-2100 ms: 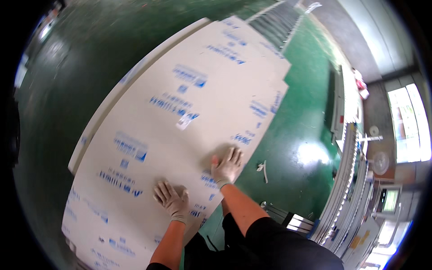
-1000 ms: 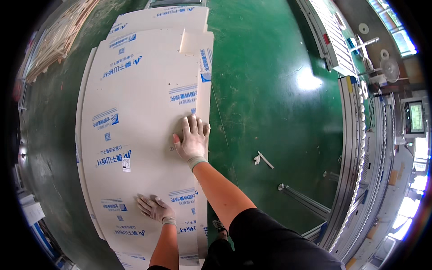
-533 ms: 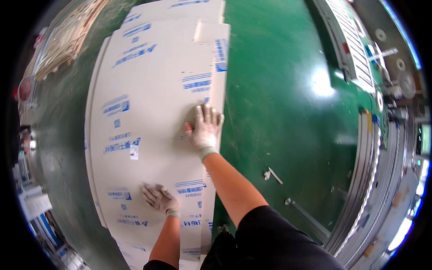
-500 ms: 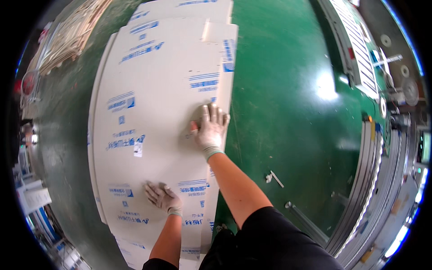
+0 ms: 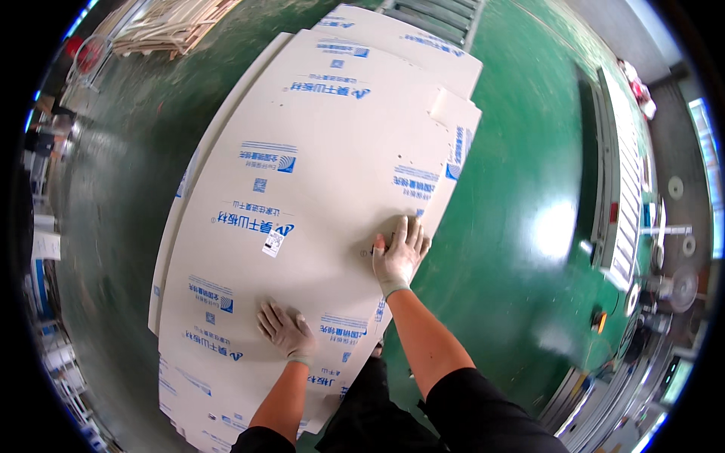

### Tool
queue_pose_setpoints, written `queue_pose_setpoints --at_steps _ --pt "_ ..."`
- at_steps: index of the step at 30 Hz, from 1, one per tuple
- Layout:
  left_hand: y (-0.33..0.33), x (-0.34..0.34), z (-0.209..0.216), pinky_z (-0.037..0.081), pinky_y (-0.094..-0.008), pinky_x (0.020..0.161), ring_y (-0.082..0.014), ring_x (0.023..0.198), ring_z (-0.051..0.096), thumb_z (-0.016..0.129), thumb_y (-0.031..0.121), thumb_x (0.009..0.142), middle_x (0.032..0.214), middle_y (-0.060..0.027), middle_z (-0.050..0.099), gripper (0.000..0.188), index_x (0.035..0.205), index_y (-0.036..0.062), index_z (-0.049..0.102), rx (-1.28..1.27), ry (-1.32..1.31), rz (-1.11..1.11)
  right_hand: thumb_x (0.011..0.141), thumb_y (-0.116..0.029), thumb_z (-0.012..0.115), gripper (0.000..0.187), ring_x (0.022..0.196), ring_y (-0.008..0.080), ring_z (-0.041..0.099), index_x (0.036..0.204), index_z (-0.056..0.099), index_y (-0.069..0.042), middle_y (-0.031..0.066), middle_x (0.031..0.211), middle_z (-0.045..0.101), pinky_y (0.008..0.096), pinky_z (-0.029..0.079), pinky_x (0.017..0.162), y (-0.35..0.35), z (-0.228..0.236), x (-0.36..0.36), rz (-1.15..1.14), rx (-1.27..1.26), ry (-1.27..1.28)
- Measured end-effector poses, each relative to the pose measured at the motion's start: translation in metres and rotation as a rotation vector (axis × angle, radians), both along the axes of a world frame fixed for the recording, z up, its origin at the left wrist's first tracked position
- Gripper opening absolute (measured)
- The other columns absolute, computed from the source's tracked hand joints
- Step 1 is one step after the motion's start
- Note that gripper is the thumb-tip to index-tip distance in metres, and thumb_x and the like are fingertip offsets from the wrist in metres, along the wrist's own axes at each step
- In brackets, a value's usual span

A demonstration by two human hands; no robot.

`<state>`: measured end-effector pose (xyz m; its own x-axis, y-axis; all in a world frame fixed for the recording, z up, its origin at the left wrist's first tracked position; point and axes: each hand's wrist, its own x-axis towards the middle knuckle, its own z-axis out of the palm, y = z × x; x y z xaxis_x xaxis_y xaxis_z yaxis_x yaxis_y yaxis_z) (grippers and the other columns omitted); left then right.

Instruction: The person processes a large board through a machine and then moves several boards from a stack onto a mobile rack.

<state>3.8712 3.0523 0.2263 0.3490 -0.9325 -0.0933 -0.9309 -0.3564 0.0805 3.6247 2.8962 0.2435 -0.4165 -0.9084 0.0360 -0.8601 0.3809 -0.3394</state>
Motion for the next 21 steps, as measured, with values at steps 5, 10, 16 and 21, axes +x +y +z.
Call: queue_pose_setpoints --at_steps 5,10,16,21 --pt "-0.024 -0.008 -0.009 0.010 -0.0562 0.122 -0.0443 0.150 0.018 0.034 0.052 0.099 0.163 -0.0223 0.021 0.077 0.156 0.0002 0.024 -0.028 -0.016 0.024 0.091 -0.035 0.060 0.069 0.146 0.0372 0.027 0.147 0.038 -0.002 0.0236 0.155 0.033 0.0537 0.013 0.122 -0.024 0.007 -0.012 0.020 -0.010 0.022" --pt "-0.115 -0.084 -0.003 0.005 -0.0545 0.122 -0.0407 0.153 0.006 0.039 0.052 0.098 0.167 -0.0188 0.008 0.082 0.160 0.0046 0.012 0.044 0.178 0.545 0.087 -0.032 0.063 0.067 0.141 0.0427 0.035 0.143 0.043 -0.001 0.0271 0.150 0.039 0.0569 0.017 0.120 -0.029 0.008 -0.017 0.046 -0.058 0.015" --pt "-0.291 -0.206 0.035 0.003 -0.0529 0.123 -0.0350 0.155 0.001 0.043 0.055 0.098 0.169 -0.0145 -0.001 0.087 0.161 0.0085 0.005 0.114 0.220 0.554 0.082 -0.029 0.065 0.073 0.140 0.0503 0.030 0.145 0.042 -0.003 0.0254 0.152 0.036 0.0621 0.013 0.119 -0.027 0.003 -0.023 0.163 0.055 -0.080" --pt "-0.353 -0.234 0.023 0.011 -0.0521 0.123 -0.0317 0.155 0.005 0.031 0.055 0.101 0.169 -0.0095 0.003 0.079 0.162 0.0113 0.005 0.067 -0.009 0.639 0.091 -0.032 0.054 0.064 0.138 0.0628 0.021 0.151 0.040 -0.015 0.0174 0.156 0.032 0.0719 0.011 0.114 -0.020 -0.009 -0.043 0.368 0.163 -0.146"
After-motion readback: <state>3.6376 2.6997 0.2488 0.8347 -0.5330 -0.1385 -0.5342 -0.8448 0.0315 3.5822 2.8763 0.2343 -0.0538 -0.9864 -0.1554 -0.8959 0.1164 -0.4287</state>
